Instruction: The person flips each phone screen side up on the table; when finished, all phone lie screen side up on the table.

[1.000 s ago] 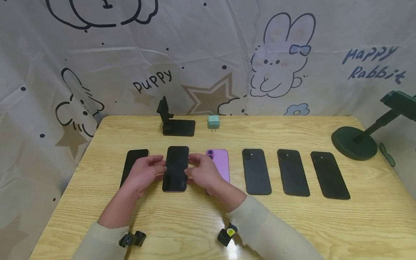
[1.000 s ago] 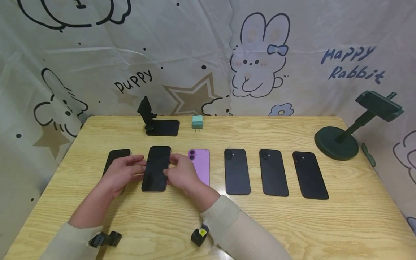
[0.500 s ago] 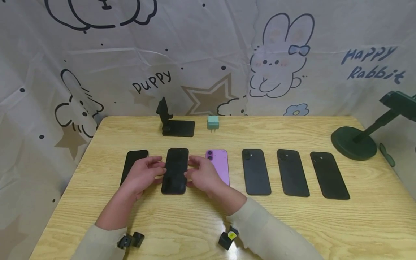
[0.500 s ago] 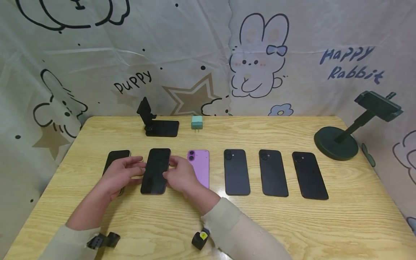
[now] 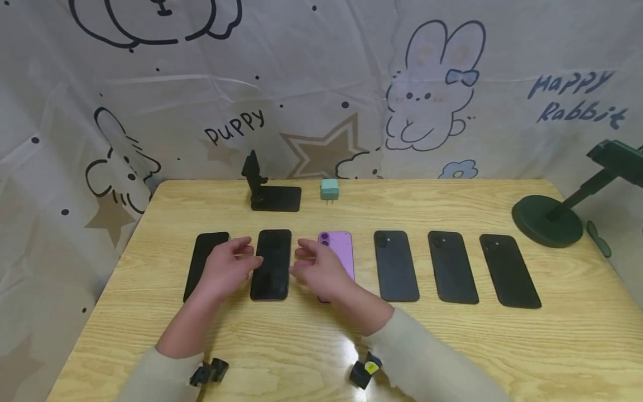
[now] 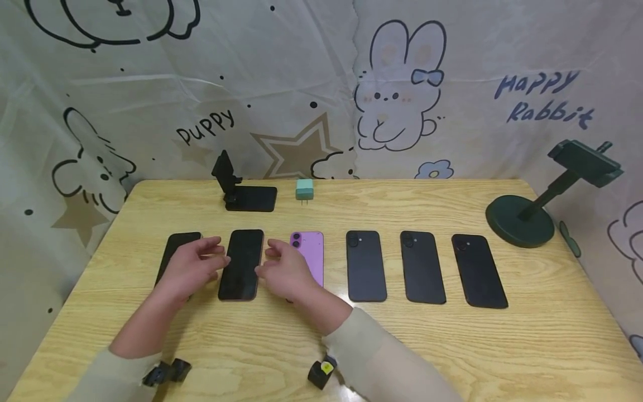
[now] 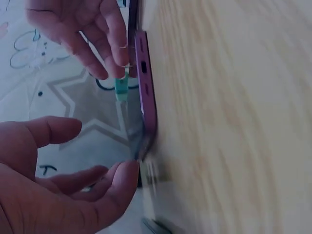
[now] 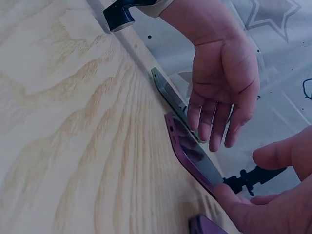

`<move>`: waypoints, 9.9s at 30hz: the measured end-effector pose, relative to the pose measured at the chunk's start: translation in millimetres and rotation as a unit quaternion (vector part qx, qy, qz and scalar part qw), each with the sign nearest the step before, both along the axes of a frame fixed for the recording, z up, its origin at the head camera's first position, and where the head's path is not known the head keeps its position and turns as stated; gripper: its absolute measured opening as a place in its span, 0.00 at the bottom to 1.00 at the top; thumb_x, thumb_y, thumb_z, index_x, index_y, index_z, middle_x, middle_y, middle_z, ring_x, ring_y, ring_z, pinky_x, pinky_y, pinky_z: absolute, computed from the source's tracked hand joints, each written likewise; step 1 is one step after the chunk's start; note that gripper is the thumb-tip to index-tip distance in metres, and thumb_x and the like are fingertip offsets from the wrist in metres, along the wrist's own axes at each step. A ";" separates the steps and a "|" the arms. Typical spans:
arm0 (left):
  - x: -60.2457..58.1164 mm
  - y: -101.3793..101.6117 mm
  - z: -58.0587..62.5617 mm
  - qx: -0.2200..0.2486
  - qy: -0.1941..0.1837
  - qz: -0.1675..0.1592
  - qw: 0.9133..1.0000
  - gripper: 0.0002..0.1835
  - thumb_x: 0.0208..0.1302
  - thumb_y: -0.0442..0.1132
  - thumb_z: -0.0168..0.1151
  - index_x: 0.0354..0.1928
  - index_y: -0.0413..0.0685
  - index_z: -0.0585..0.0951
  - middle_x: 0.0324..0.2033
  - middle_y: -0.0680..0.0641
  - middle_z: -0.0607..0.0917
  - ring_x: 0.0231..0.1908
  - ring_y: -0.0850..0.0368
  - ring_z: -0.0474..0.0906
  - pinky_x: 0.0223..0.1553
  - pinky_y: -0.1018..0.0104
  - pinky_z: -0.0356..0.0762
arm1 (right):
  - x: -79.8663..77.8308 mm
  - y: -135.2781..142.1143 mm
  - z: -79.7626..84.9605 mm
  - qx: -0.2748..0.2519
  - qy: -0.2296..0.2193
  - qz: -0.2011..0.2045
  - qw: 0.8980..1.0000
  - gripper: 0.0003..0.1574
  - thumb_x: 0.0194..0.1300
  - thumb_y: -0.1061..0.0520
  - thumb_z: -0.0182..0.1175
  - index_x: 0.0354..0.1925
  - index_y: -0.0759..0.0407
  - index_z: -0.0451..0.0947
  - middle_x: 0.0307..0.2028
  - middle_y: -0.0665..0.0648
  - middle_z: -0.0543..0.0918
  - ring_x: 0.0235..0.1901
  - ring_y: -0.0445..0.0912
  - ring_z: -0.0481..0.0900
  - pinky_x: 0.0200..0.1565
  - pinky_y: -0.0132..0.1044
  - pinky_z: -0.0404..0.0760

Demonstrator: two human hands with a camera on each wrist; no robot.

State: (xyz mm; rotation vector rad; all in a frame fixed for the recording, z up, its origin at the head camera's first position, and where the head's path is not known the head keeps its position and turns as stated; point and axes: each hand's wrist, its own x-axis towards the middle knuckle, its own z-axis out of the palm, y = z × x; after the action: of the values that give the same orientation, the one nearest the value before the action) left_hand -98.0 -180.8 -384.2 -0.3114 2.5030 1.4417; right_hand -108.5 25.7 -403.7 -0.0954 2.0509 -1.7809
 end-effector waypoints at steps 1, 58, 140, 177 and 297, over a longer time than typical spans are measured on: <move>0.0 3.2 1.3 -0.011 0.002 0.004 1.000 0.33 0.69 0.38 0.63 0.72 0.34 0.65 0.61 0.35 0.74 0.57 0.41 0.73 0.51 0.51 0.77 | 0.3 3.7 -0.3 -0.002 0.005 0.004 1.000 0.39 0.65 0.66 0.63 0.72 0.68 0.62 0.60 0.65 0.75 0.56 0.55 0.78 0.49 0.40 0.81; -15.8 110.6 -23.1 0.198 -0.056 0.067 0.976 0.27 0.54 0.16 0.62 0.59 0.30 0.77 0.47 0.39 0.83 0.45 0.49 0.81 0.39 0.60 0.83 | 2.9 86.0 -0.1 0.030 -0.024 -0.096 0.995 0.41 0.60 0.78 0.58 0.71 0.72 0.60 0.63 0.70 0.70 0.58 0.60 0.74 0.51 0.43 0.80; -14.2 115.0 -17.2 0.284 -0.031 0.082 0.955 0.27 0.58 0.16 0.57 0.59 0.40 0.79 0.45 0.39 0.78 0.32 0.51 0.78 0.29 0.61 0.80 | 8.1 91.9 -3.2 0.017 0.006 -0.142 0.990 0.39 0.62 0.79 0.58 0.67 0.55 0.72 0.51 0.63 0.76 0.46 0.52 0.79 0.38 0.38 0.81; -4.0 104.9 -16.6 0.225 -0.055 0.046 0.972 0.28 0.62 0.21 0.57 0.66 0.33 0.71 0.53 0.35 0.80 0.47 0.44 0.79 0.40 0.54 0.83 | 11.9 98.2 -6.1 0.003 0.004 -0.095 0.996 0.30 0.68 0.70 0.58 0.66 0.75 0.67 0.58 0.74 0.76 0.56 0.61 0.78 0.43 0.48 0.84; -1.9 221.8 -17.7 0.058 0.096 -0.072 0.991 0.30 0.63 0.49 0.72 0.60 0.37 0.79 0.52 0.41 0.83 0.47 0.49 0.81 0.45 0.57 0.80 | 29.9 182.9 -5.9 -0.125 0.025 -0.114 0.985 0.35 0.80 0.47 0.46 0.71 0.71 0.62 0.69 0.65 0.67 0.61 0.45 0.73 0.54 0.38 0.77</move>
State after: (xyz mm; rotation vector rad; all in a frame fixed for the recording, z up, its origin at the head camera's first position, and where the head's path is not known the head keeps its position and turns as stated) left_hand -99.8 41.0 -401.8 0.0324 2.5137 1.6171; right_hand -78.6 208.6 -409.6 0.0231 1.9276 -2.1920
